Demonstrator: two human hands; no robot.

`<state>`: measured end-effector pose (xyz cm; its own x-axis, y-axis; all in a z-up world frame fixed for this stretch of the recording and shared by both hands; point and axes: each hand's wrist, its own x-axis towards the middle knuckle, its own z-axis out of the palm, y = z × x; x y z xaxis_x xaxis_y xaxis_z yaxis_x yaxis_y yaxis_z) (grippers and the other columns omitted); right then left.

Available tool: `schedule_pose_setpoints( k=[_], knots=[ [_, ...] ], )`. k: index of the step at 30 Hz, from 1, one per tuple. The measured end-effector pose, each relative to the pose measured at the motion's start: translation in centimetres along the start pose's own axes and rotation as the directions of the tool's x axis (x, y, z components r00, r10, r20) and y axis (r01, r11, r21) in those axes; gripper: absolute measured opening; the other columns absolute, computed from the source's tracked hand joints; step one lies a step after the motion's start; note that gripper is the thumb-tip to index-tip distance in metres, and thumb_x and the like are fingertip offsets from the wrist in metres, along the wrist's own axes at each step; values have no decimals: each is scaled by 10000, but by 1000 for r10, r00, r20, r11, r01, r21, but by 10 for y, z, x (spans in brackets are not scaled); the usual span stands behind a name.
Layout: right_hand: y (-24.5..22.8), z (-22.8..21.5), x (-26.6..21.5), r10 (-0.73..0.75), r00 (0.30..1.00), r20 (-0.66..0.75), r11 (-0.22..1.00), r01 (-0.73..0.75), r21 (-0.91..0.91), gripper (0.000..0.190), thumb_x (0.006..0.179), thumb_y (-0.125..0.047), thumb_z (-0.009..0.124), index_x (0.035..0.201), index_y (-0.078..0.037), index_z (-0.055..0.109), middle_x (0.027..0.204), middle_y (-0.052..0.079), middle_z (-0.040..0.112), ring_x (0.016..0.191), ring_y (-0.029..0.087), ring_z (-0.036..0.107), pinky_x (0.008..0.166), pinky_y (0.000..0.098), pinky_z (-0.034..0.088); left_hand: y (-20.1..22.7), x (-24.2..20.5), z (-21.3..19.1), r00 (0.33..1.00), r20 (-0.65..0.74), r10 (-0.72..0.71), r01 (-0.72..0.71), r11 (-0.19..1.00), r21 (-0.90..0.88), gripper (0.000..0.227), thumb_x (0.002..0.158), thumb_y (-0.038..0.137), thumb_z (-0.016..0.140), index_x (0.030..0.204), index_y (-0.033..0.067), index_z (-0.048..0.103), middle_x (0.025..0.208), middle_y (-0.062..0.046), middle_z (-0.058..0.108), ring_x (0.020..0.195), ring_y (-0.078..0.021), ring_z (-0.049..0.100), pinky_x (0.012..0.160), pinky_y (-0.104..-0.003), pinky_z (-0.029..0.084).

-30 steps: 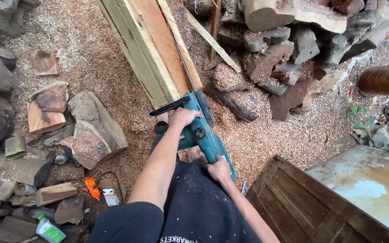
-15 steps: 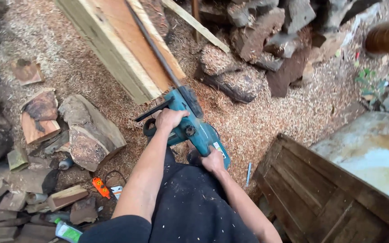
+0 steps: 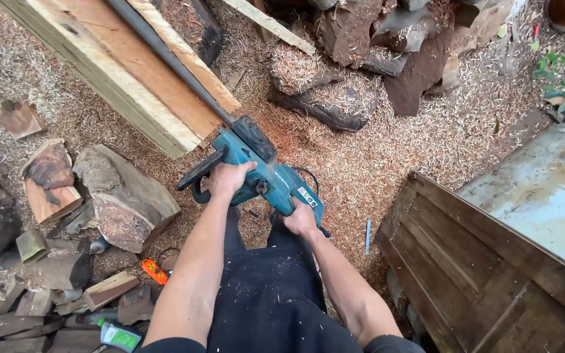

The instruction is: Using an electric chainsaw to cut a large wooden log into smaller pieces

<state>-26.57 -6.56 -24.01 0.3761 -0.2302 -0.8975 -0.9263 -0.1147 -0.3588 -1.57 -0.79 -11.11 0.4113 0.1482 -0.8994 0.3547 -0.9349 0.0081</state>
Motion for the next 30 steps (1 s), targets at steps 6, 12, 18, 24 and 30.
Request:
schedule_pose_setpoints(
  k=[6,12,18,24,30],
  knots=[
    [10,6,22,-22,1000,9,1000,22,22,453,719,-387,792,1100,-179,665,1071,208,732,1163,410,656,952,518,556,7,2,6,1000,21,1,-1,1000,8,1055,688,664,740,1453,-29,515,1493,-200,532,1430,-333,453,1180,-452,378],
    [25,13,42,-44,999,9,999,44,8,459,716,-382,786,1105,-170,662,1059,208,734,1149,423,661,940,523,558,18,-7,8,999,19,-37,36,997,66,1052,683,710,703,1437,-6,541,1480,-148,559,1417,-274,476,1173,-404,390],
    [15,12,23,-26,999,29,1000,26,2,488,737,-370,757,1167,-159,662,1102,223,734,1176,431,650,982,543,548,0,2,9,1000,15,-26,26,999,24,1016,692,689,705,1426,0,569,1448,-186,582,1408,-309,489,1156,-429,397],
    [-9,-7,-22,0,1000,-6,1000,0,-7,468,717,-368,751,1124,-150,676,1064,227,738,1148,450,664,966,535,561,13,-25,-19,999,41,2,-2,1000,4,1059,658,628,734,1463,-22,510,1485,-190,546,1423,-309,469,1176,-436,378],
    [-26,-14,-48,19,1000,-22,999,-19,-32,472,721,-364,754,1123,-125,684,1065,225,739,1148,438,669,951,524,564,22,-52,-39,997,74,0,5,998,-67,1057,653,582,759,1474,-26,487,1488,-214,532,1434,-318,451,1164,-444,389]
  ],
)
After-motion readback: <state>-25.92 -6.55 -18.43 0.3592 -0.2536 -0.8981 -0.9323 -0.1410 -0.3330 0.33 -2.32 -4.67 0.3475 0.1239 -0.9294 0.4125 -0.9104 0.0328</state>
